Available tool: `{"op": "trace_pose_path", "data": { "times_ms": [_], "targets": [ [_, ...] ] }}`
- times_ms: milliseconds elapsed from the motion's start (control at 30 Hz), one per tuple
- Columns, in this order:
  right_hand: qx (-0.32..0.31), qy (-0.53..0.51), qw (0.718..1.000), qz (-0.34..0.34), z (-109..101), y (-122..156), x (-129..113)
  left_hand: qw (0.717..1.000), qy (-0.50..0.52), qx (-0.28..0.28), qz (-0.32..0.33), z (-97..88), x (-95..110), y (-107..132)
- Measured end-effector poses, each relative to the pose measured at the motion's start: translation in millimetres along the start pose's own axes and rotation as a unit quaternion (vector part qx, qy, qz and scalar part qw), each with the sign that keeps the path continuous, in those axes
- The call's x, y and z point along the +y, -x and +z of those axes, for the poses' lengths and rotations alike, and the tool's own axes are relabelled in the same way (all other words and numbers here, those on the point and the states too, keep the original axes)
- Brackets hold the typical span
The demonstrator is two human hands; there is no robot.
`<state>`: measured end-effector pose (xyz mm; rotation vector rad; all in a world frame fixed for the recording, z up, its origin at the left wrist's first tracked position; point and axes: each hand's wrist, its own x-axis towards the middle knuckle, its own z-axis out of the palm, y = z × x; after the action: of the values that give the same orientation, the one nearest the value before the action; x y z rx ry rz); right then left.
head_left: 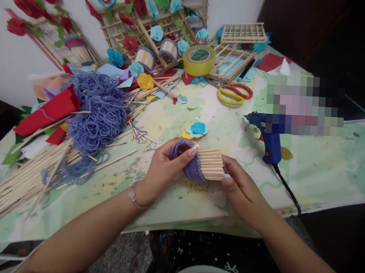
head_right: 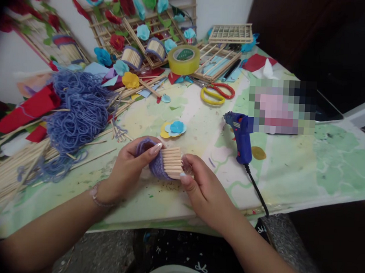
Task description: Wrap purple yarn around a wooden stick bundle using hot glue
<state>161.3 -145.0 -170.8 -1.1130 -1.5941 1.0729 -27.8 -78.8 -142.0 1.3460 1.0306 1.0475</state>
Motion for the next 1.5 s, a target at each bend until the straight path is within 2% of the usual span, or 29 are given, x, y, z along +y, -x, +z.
{"op": "trace_pose_path", "data": {
  "times_ms": [133, 267, 467, 767, 967, 1133, 1167, 1233, 1333, 1400, 1500],
  "targets": [
    [-0.019, -0.012, 1.0, -0.004, -3, -1, 2, 0.998, -0.034, -0.035, 0.049, -5.2, 6, -5],
    [-0.018, 0.02, 0.999, -0.017, -5, -4, 1, 0.996, -0.063, -0.006, 0.061, -5.3, 6, -6],
    [-0.028, 0.055, 0.997, -0.044, -7, -4, 2, 0.998, -0.064, 0.014, -0.011, -3.3, 9, -5],
    [-0.022, 0.03, 0.998, -0.042, -6, -5, 2, 0.993, -0.03, -0.031, -0.114, -2.9, 9, -8],
    [-0.024, -0.043, 0.999, 0.02, -8, -9, 1, 0.992, -0.011, -0.076, -0.102, -3.8, 7, -10],
    [-0.074, -0.158, 0.982, 0.071, -13, -15, 1, 0.976, 0.055, -0.125, -0.17, -0.9, -2, -5],
    [-0.071, -0.14, 0.985, 0.072, -15, -16, 1, 0.974, 0.058, -0.126, -0.177, -0.1, -5, -3],
    [-0.031, -0.027, 0.998, 0.043, -17, -20, 2, 0.973, 0.04, -0.14, -0.177, 0.8, -10, -1],
    [0.03, 0.165, 0.986, -0.023, -18, -25, 4, 0.97, -0.022, -0.182, -0.162, 0.7, -14, 0],
    [0.036, 0.209, 0.976, -0.041, -16, -26, 6, 0.967, -0.033, -0.189, -0.167, 0.6, -14, -1],
    [0.067, 0.229, 0.97, -0.045, -13, -25, 8, 0.969, -0.005, -0.169, -0.179, 2.0, -12, 0]
  ]
}}
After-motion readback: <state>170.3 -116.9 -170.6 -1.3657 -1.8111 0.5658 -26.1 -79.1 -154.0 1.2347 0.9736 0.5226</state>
